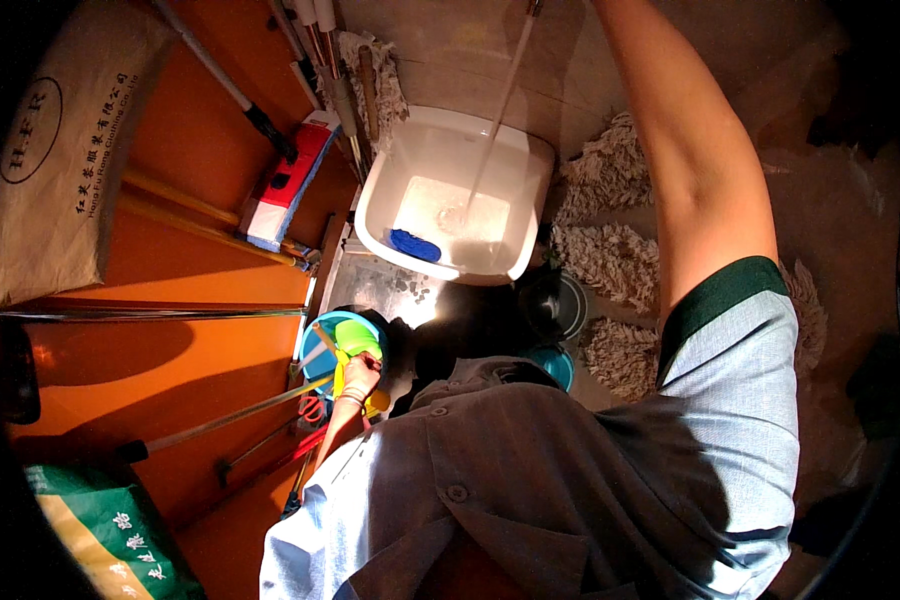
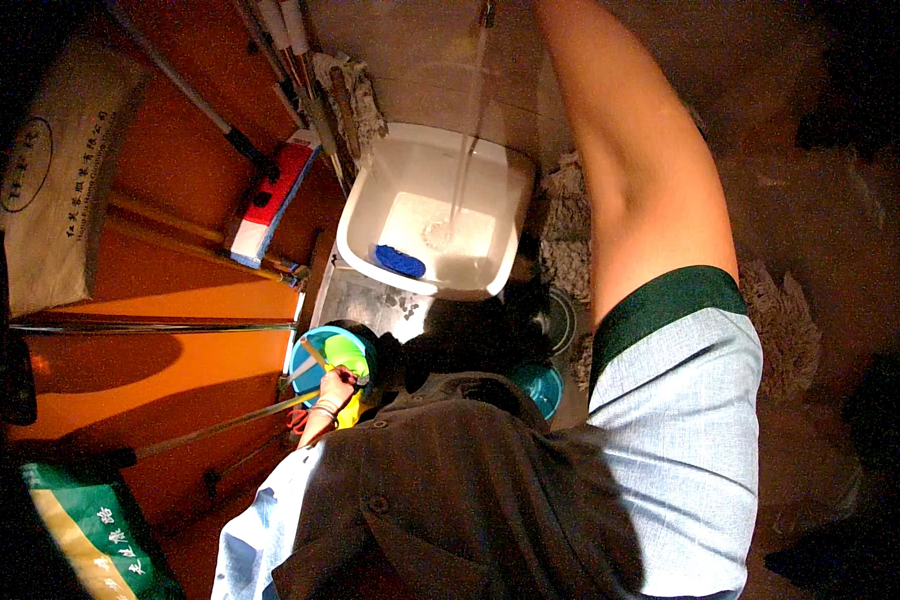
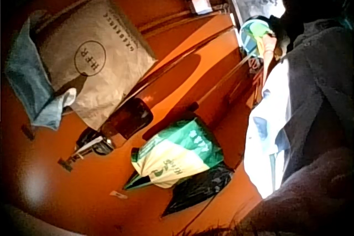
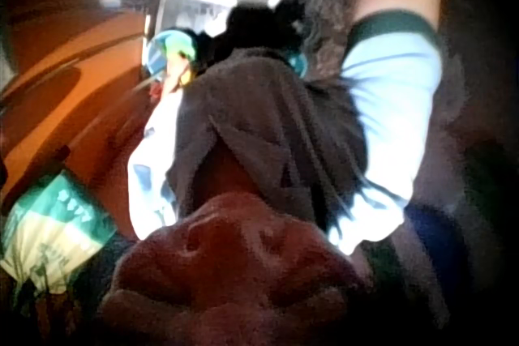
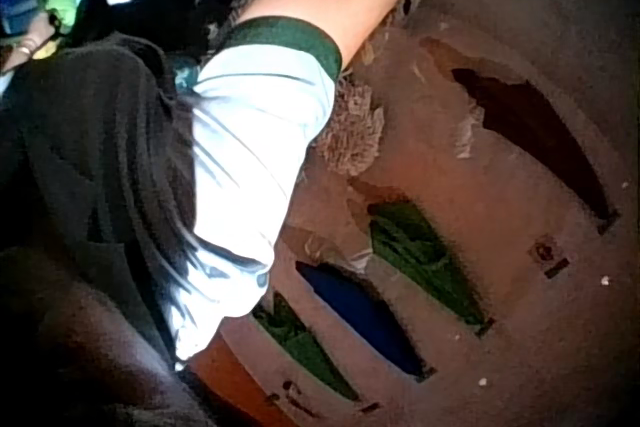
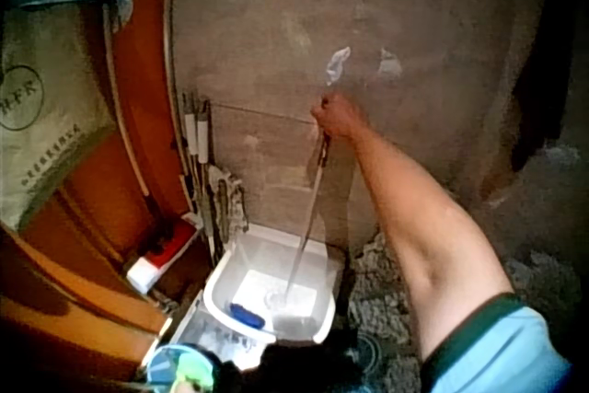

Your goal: The person washes a blue cloth under a running tap in a sink, then pours liquid from a plastic container into a blue bucket on the floor and fills the bucket with water from the tap.

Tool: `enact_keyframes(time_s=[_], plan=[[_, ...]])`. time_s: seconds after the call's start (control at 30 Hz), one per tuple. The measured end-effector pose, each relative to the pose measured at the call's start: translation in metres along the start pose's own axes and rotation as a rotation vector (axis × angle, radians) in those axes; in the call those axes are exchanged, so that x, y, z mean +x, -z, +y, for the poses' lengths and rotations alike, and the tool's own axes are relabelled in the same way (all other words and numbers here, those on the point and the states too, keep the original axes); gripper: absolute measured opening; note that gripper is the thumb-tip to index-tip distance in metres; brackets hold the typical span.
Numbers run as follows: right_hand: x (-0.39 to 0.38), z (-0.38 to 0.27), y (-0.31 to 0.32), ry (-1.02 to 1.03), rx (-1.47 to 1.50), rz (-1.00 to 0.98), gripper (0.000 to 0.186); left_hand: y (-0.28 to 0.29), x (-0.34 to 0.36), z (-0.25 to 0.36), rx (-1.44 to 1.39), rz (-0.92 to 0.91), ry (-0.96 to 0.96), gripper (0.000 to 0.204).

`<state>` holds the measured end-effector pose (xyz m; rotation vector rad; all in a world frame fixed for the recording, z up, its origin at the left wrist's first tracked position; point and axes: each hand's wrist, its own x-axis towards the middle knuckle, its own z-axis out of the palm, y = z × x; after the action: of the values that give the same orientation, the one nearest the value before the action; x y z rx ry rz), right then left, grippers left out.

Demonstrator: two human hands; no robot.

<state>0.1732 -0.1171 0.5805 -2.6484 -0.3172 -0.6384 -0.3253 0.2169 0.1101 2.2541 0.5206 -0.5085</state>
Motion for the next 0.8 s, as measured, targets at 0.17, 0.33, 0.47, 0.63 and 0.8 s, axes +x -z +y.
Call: enact_keyframes(time_s=[0.17,0.33,0.47,0.63,0.8], plan=[[-0.006,-0.004,0.005,-0.018,0.048,-0.013,0.043,-0.001,0.0,0.001,0.013,0.017,-0.031,0.007],[0.006,0.017,-0.008,0.001,0.014,0.034,0.042,-0.001,0.0,0.008,0.039,0.002,-0.042,0.008],[0.007,0.007,-0.007,-0.026,0.012,-0.035,0.041,-0.002,-0.001,-0.002,0.028,0.017,-0.027,0.007],[0.009,0.01,-0.004,-0.058,0.072,-0.098,0.041,-0.005,0.001,-0.002,0.062,-0.014,-0.029,0.01],[-0.002,0.0,-0.001,-0.028,0.01,0.005,0.042,-0.006,0.0,-0.005,0.02,-0.005,-0.037,0.007]])
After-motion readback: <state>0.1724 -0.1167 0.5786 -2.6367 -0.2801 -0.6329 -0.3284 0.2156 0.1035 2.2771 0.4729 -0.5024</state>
